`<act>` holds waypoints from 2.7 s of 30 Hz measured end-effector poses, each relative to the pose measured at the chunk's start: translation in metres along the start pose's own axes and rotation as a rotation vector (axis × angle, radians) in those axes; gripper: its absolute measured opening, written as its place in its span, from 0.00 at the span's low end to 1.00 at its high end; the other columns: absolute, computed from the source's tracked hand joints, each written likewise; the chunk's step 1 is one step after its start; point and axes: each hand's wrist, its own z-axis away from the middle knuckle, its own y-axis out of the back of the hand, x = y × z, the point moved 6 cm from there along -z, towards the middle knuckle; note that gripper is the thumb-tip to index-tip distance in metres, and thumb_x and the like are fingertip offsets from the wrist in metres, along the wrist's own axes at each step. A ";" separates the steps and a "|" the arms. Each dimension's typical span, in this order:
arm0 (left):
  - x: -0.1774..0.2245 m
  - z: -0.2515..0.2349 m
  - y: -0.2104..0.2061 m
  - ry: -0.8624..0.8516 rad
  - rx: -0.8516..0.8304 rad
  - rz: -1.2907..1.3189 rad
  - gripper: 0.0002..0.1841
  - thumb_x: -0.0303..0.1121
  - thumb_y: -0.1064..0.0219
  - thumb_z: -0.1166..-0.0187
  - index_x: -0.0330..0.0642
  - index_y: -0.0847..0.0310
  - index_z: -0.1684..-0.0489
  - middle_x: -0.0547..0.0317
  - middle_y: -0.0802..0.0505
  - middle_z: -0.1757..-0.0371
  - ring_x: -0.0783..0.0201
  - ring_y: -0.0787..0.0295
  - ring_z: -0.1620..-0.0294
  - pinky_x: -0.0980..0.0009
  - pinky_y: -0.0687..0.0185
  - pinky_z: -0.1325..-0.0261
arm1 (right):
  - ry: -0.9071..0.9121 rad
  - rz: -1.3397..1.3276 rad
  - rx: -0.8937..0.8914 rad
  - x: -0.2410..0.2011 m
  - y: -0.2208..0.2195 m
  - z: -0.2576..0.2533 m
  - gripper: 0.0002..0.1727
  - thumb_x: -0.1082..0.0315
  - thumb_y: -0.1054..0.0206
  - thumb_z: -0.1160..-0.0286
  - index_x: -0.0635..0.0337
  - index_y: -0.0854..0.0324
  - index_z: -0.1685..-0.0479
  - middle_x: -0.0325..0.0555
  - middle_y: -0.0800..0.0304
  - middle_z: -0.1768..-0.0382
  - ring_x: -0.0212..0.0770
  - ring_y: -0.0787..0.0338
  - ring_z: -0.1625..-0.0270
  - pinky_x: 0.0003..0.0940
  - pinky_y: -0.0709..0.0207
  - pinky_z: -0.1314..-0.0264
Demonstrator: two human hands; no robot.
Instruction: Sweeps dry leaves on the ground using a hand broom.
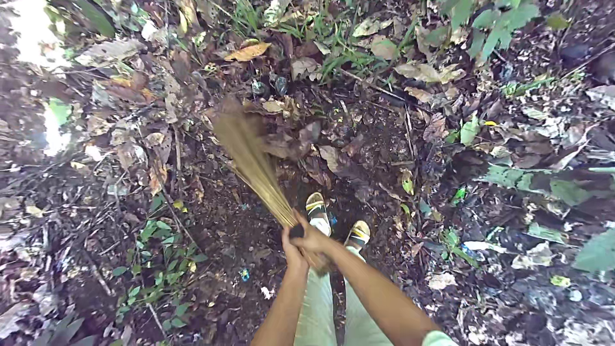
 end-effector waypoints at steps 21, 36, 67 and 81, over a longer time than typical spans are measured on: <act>-0.107 0.113 0.039 0.289 -0.049 -0.244 0.23 0.45 0.63 0.06 0.40 0.27 0.36 0.57 0.10 0.59 0.69 0.11 0.61 0.69 0.13 0.59 | -0.169 -0.346 0.120 0.130 -0.018 0.122 0.60 0.67 0.20 0.38 0.61 0.61 0.06 0.70 0.26 0.25 0.61 0.21 0.25 0.57 0.30 0.21; -0.134 0.169 0.086 0.602 -0.299 -0.475 0.23 0.44 0.61 0.06 0.39 0.26 0.37 0.58 0.10 0.56 0.68 0.12 0.56 0.64 0.14 0.50 | -0.212 -0.582 0.382 0.152 -0.064 0.215 0.55 0.74 0.25 0.32 0.70 0.64 0.09 0.69 0.21 0.33 0.50 0.14 0.36 0.44 0.21 0.32; 0.001 0.040 -0.035 0.231 -0.112 -0.034 0.27 0.48 0.67 0.05 0.39 0.29 0.31 0.55 0.11 0.52 0.68 0.11 0.54 0.67 0.14 0.49 | -0.186 0.041 0.070 -0.094 0.029 0.083 0.55 0.80 0.30 0.29 0.57 0.65 0.04 0.68 0.35 0.16 0.58 0.24 0.21 0.51 0.32 0.18; 0.050 -0.033 0.010 0.427 -0.075 -0.090 0.22 0.45 0.52 0.07 0.36 0.23 0.34 0.47 0.10 0.50 0.59 0.12 0.52 0.58 0.15 0.46 | -0.168 -0.150 0.209 -0.039 -0.020 -0.018 0.53 0.74 0.31 0.28 0.61 0.66 0.05 0.68 0.25 0.25 0.57 0.16 0.31 0.50 0.23 0.28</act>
